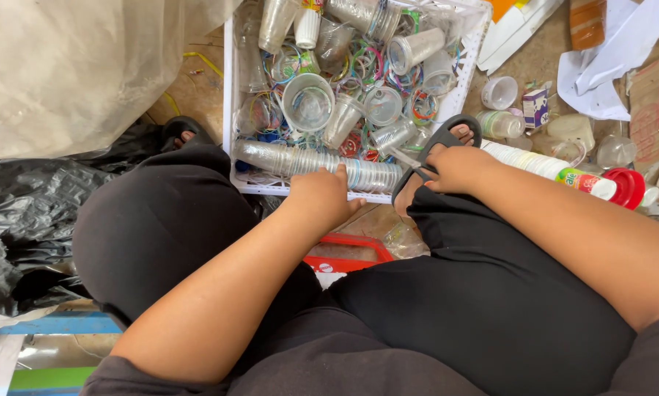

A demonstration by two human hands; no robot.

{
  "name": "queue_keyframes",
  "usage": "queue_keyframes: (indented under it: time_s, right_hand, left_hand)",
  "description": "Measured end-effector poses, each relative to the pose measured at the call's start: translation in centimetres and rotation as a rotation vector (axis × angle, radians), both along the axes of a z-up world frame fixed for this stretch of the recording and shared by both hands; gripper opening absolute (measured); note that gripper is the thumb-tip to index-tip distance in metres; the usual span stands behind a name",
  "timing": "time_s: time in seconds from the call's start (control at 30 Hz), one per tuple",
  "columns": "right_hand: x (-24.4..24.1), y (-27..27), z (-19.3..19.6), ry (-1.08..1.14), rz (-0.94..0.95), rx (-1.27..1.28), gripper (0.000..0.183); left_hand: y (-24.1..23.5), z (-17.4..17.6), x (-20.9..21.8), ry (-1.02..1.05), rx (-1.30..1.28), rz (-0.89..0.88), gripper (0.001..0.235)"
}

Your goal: The person sits on the floor and uses scissors to cut the bottom off a clear plastic cup. They then pick up another cup from a white crate and repeat the cutting process.

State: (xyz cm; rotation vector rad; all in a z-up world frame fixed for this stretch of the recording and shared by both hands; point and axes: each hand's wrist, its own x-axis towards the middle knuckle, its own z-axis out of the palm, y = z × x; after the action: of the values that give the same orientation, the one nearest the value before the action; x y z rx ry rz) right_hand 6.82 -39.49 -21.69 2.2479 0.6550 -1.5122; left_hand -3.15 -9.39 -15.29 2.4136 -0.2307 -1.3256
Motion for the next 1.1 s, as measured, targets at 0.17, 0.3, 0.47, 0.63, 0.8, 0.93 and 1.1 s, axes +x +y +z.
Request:
queue_keyframes:
  time_s: [0.17, 0.3, 0.47, 0.63, 0.8, 0.93, 1.1]
  right_hand:
    - [-0.8, 2.6, 1.6, 0.023, 0.009, -0.003, 0.064]
    - [-0.5, 4.2, 2.8, 0.096, 0.023, 0.016, 0.068]
    - [-0.8, 3.9, 0.9, 0.124, 0.015, 0.045, 0.071]
    - [-0.8, 3.5, -0.7, 0.123, 0.069, 0.032, 0.067]
    - [-0.7, 2.9, -2.0, 0.119, 0.114, 0.02, 0.063]
    - [-1.0, 1.9, -3.7, 0.117, 0.154, 0.005, 0.06]
    - [-1.4, 3.5, -2.8, 0.128, 0.048, 0.009, 0.058]
  left_hand:
    - [-0.5, 0.8, 0.4, -0.015, 0.016, 0.025, 0.079]
    - [-0.8, 0.7, 0.2, -0.01, -0.017, 0.021, 0.079]
    - [-0.9, 0.4, -0.1, -0.006, -0.012, 0.0, 0.078]
    - [-1.2, 0.0, -0.5, 0.006, -0.052, 0.015, 0.077]
    - [-1.0, 0.1, -0.5, -0.033, -0.052, 0.019, 0.076]
    - [-0.8, 0.4, -0.5, -0.036, -0.053, 0.011, 0.075]
    - [-0.9, 0.4, -0.6, -0.056, -0.052, 0.015, 0.075]
